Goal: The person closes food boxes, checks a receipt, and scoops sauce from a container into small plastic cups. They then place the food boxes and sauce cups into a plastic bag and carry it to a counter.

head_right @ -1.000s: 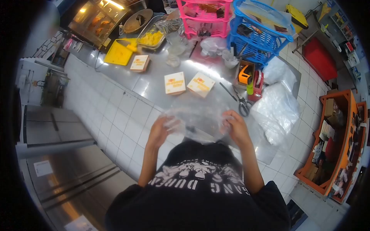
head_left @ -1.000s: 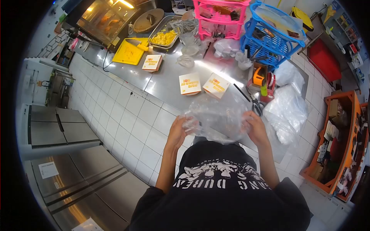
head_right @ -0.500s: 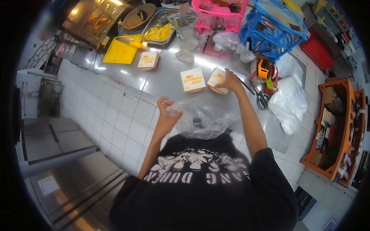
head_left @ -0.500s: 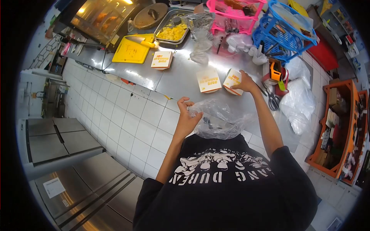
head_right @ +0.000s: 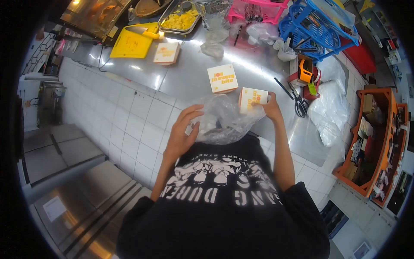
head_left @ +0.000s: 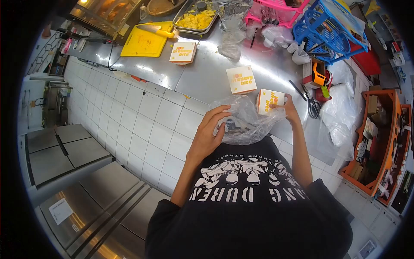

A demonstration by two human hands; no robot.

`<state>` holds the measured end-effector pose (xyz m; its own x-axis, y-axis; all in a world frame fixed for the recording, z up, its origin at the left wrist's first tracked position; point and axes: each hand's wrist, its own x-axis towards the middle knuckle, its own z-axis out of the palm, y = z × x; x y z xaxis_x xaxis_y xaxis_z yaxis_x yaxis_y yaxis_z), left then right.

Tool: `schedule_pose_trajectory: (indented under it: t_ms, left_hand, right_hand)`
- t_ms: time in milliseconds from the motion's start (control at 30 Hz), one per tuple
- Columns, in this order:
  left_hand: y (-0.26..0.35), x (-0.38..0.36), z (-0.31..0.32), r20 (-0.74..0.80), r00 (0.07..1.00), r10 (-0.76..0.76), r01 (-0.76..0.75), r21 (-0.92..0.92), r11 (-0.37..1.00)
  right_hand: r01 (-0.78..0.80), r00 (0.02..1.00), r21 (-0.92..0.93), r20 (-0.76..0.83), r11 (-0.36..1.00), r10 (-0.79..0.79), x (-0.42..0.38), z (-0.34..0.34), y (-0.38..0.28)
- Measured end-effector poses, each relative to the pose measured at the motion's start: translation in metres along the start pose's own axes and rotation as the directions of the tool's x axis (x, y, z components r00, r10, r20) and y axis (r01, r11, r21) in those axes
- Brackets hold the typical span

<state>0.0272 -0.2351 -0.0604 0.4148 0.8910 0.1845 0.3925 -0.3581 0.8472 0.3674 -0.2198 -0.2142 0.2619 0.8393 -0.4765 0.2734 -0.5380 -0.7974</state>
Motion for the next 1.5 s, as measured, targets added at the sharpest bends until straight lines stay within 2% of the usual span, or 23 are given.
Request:
schedule_pose_trajectory:
  t_ms: [33, 67, 133, 200, 233, 333, 433, 533, 600, 667, 700, 800, 833, 933, 1033, 1100, 1133, 1167, 1233, 1267, 1300, 1400, 1500]
  left_hand:
    - [0.002, 0.000, -0.001, 0.012, 1.000, 0.006, -0.006, -0.014, 1.000]
    - [0.003, 0.000, -0.004, 0.024, 1.000, 0.013, -0.012, -0.025, 1.000]
    - [0.002, 0.002, -0.007, 0.050, 0.998, 0.023, -0.020, -0.048, 0.999]
    - [0.002, 0.002, -0.010, 0.073, 0.997, 0.020, -0.015, -0.072, 0.997]
    - [0.002, 0.002, -0.012, 0.078, 0.996, 0.031, -0.027, -0.060, 0.998]
    - [-0.001, 0.006, -0.016, 0.056, 0.996, 0.063, -0.061, -0.031, 0.998]
    - [0.000, 0.004, -0.018, 0.021, 0.998, 0.058, -0.057, -0.032, 0.998]
    - [0.008, 0.005, -0.019, -0.034, 0.996, 0.080, -0.082, -0.057, 0.995]
    - [0.015, 0.001, -0.019, -0.073, 0.988, 0.134, -0.140, -0.079, 0.987]
    - [0.033, -0.003, -0.016, 0.034, 0.973, 0.226, -0.209, -0.268, 0.940]
    - [0.042, 0.001, -0.017, 0.152, 0.951, 0.269, -0.194, -0.382, 0.903]
    - [0.055, 0.012, -0.013, 0.428, 0.837, 0.341, -0.028, -0.588, 0.808]
    - [0.054, 0.016, -0.011, 0.510, 0.781, 0.360, 0.046, -0.622, 0.782]
    - [0.054, 0.023, -0.015, 0.615, 0.708, 0.347, 0.167, -0.624, 0.763]
    - [0.055, 0.025, -0.014, 0.625, 0.696, 0.353, 0.188, -0.634, 0.750]
    - [0.055, 0.026, -0.014, 0.606, 0.720, 0.337, 0.192, -0.641, 0.743]
    - [0.055, 0.026, -0.012, 0.597, 0.732, 0.330, 0.193, -0.645, 0.740]
    - [0.054, 0.028, -0.011, 0.518, 0.812, 0.270, 0.148, -0.629, 0.763]
    - [0.050, 0.033, -0.003, 0.319, 0.935, 0.156, 0.064, -0.581, 0.811]
    - [0.046, 0.039, 0.003, 0.139, 0.986, 0.087, 0.021, -0.634, 0.773]
    - [0.041, 0.047, 0.009, -0.041, 0.999, 0.004, -0.031, -0.676, 0.737]
    - [0.035, 0.078, 0.014, -0.228, 0.913, -0.339, 0.092, -0.695, 0.713]
    - [0.031, 0.098, 0.021, -0.360, 0.853, -0.378, 0.021, -0.700, 0.714]
  right_hand:
    - [0.013, 1.000, 0.095, 0.016, 0.995, -0.014, -0.005, 0.004, -0.003]
    - [0.082, 0.996, -0.062, -0.015, 0.995, -0.083, -0.005, 0.007, -0.001]
    - [0.200, 0.971, -0.367, -0.048, 0.908, -0.233, -0.002, 0.013, -0.006]
    - [0.269, 0.956, -0.575, 0.061, 0.773, -0.288, -0.014, 0.017, -0.012]
    - [0.303, 0.946, -0.661, 0.121, 0.686, -0.301, -0.023, 0.020, -0.013]
    - [0.414, 0.869, -0.749, 0.155, 0.518, -0.471, -0.037, 0.015, 0.018]
    - [0.415, 0.902, -0.619, 0.180, 0.667, -0.393, -0.055, 0.003, 0.018]
    - [0.259, 0.953, -0.656, 0.055, 0.709, -0.296, -0.051, -0.013, 0.042]
    - [0.080, 0.988, -0.648, -0.047, 0.757, -0.145, -0.044, -0.024, 0.054]
    - [-0.067, 0.991, -0.559, -0.135, 0.827, -0.011, -0.059, -0.036, 0.032]
    - [-0.141, 0.981, -0.500, -0.184, 0.854, 0.054, -0.056, -0.040, 0.040]
    - [-0.157, 0.974, -0.468, -0.217, 0.869, 0.059, -0.055, -0.048, 0.063]
    - [-0.131, 0.981, -0.417, -0.182, 0.900, 0.059, -0.058, -0.049, 0.059]
    - [-0.084, 0.992, -0.259, -0.111, 0.962, 0.057, -0.068, -0.050, 0.063]
    - [-0.104, 0.989, -0.119, -0.119, 0.987, 0.090, -0.071, -0.046, 0.081]
    - [-0.175, 0.974, -0.022, -0.150, 0.984, 0.170, -0.080, -0.046, 0.079]
    - [-0.146, 0.980, 0.079, -0.126, 0.986, 0.155, -0.086, -0.048, 0.075]
    - [-0.116, 0.985, 0.180, -0.105, 0.977, 0.136, -0.091, -0.051, 0.071]
    - [-0.080, 0.989, 0.395, -0.085, 0.915, 0.123, -0.103, -0.059, 0.057]
    - [-0.074, 0.988, 0.506, -0.080, 0.860, 0.132, -0.111, -0.064, 0.046]
    - [-0.069, 0.987, 0.610, -0.071, 0.790, 0.142, -0.118, -0.068, 0.035]
    - [-0.081, 0.992, 0.634, -0.027, 0.769, 0.126, -0.123, -0.083, 0.008]
    - [-0.021, 0.995, 0.542, -0.070, 0.840, 0.070, -0.122, -0.075, -0.019]
